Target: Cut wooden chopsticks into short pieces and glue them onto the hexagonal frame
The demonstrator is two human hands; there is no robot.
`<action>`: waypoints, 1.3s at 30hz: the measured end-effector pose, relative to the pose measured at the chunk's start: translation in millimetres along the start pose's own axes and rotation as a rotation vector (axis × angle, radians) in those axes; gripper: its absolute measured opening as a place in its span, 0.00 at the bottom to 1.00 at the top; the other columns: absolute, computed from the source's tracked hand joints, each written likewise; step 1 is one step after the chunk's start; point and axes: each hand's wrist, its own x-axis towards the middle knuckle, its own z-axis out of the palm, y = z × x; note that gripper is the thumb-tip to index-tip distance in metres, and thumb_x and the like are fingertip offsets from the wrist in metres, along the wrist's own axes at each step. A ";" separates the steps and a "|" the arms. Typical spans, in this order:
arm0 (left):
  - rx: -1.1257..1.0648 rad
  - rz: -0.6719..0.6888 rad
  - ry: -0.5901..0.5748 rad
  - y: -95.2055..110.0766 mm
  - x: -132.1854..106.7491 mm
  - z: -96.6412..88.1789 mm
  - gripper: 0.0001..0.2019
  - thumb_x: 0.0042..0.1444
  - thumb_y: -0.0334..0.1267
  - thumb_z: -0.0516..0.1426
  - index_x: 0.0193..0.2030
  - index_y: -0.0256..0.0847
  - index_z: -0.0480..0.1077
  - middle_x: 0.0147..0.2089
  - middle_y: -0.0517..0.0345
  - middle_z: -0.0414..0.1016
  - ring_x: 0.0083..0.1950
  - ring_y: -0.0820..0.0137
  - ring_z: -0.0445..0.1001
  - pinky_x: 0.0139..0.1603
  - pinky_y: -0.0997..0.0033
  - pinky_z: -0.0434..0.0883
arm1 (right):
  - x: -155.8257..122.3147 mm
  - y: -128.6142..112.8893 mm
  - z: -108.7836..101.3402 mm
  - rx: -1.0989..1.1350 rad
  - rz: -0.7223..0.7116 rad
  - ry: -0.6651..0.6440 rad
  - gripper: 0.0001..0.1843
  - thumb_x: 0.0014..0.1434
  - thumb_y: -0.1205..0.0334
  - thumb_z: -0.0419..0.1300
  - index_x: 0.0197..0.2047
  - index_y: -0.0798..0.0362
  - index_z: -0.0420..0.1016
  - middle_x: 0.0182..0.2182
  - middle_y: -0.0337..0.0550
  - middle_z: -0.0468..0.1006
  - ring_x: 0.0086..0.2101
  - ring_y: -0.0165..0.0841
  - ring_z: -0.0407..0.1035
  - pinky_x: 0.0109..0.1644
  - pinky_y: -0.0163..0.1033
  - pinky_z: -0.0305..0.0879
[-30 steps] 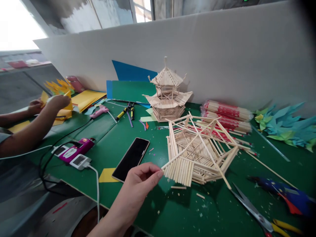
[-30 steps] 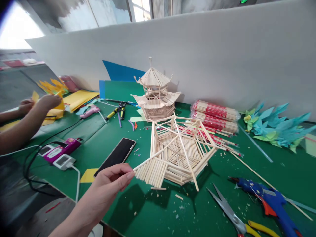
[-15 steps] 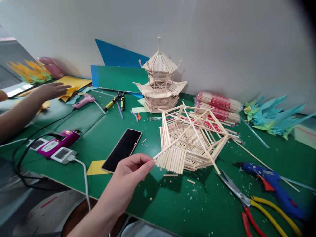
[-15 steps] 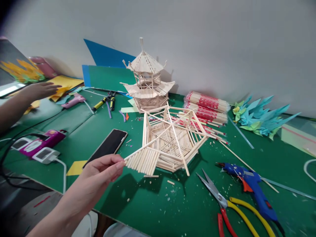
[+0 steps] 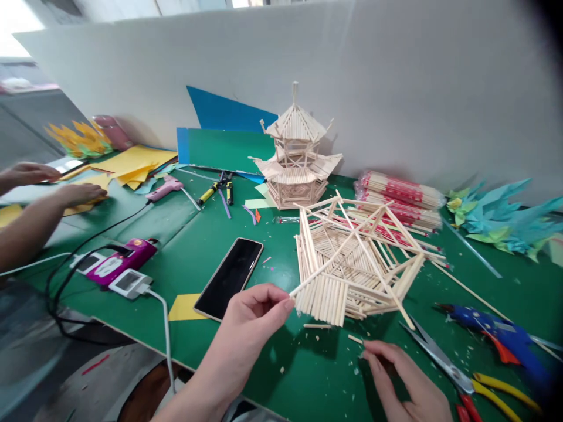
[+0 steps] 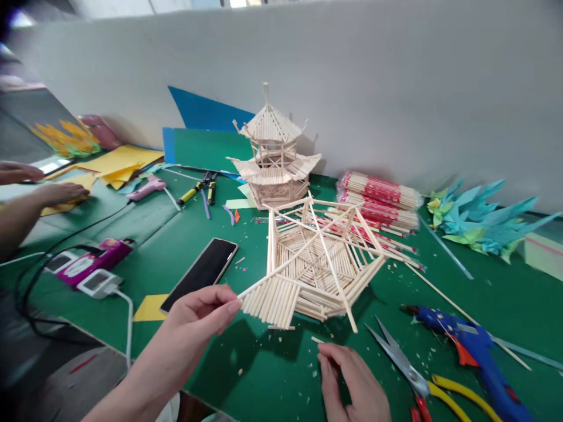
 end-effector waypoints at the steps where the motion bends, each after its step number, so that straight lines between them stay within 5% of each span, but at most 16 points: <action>1: -0.003 -0.003 0.002 -0.6 -0.2 0.1 0.09 0.48 0.38 0.59 0.23 0.36 0.69 0.20 0.66 0.61 0.23 0.78 0.53 0.24 0.80 0.54 | 1.7 3.6 2.9 -0.025 0.001 -0.022 0.06 0.58 0.62 0.51 0.37 0.49 0.68 0.30 0.39 0.76 0.30 0.30 0.72 0.32 0.29 0.69; 15: -0.088 0.017 0.144 -7.0 -7.9 -1.0 0.08 0.45 0.37 0.61 0.21 0.37 0.68 0.21 0.66 0.63 0.23 0.79 0.55 0.23 0.81 0.55 | 1.5 30.1 25.7 -0.281 -0.050 -0.093 0.11 0.56 0.56 0.52 0.41 0.50 0.67 0.30 0.41 0.74 0.27 0.30 0.72 0.26 0.29 0.70; 22: -0.327 0.091 0.495 -28.1 -5.5 -18.5 0.08 0.42 0.39 0.64 0.26 0.38 0.72 0.19 0.68 0.60 0.23 0.80 0.56 0.24 0.84 0.58 | 3.7 28.2 27.4 -0.336 -0.052 -0.059 0.10 0.58 0.56 0.48 0.35 0.48 0.69 0.28 0.40 0.74 0.27 0.32 0.72 0.26 0.33 0.69; 26: -0.248 0.170 0.619 -45.7 -7.1 -25.1 0.08 0.43 0.40 0.63 0.29 0.39 0.72 0.22 0.67 0.62 0.24 0.79 0.58 0.24 0.83 0.58 | 5.1 23.9 25.4 -0.306 -0.035 -0.049 0.15 0.61 0.55 0.43 0.31 0.48 0.68 0.26 0.40 0.73 0.26 0.33 0.71 0.26 0.35 0.68; 28: -0.046 0.197 0.549 -55.6 -11.8 -20.4 0.07 0.45 0.40 0.61 0.27 0.39 0.71 0.23 0.65 0.64 0.25 0.77 0.59 0.24 0.82 0.59 | 5.8 23.1 25.1 -0.271 -0.005 -0.085 0.17 0.61 0.55 0.42 0.30 0.49 0.68 0.26 0.40 0.72 0.26 0.33 0.71 0.26 0.36 0.67; 33: 0.599 0.438 0.085 -81.8 -21.0 12.0 0.09 0.53 0.34 0.54 0.24 0.36 0.69 0.21 0.60 0.64 0.24 0.73 0.65 0.24 0.76 0.63 | 6.4 23.3 25.9 -0.212 0.077 -0.158 0.16 0.61 0.56 0.41 0.31 0.50 0.67 0.28 0.43 0.70 0.29 0.37 0.69 0.31 0.41 0.64; 39: 0.916 0.712 -0.005 -95.7 -12.0 51.8 0.09 0.51 0.30 0.54 0.21 0.37 0.69 0.23 0.54 0.70 0.28 0.65 0.70 0.31 0.63 0.67 | 3.9 16.9 15.7 -0.088 0.155 -0.178 0.13 0.62 0.56 0.43 0.33 0.50 0.64 0.28 0.40 0.71 0.30 0.33 0.68 0.33 0.37 0.66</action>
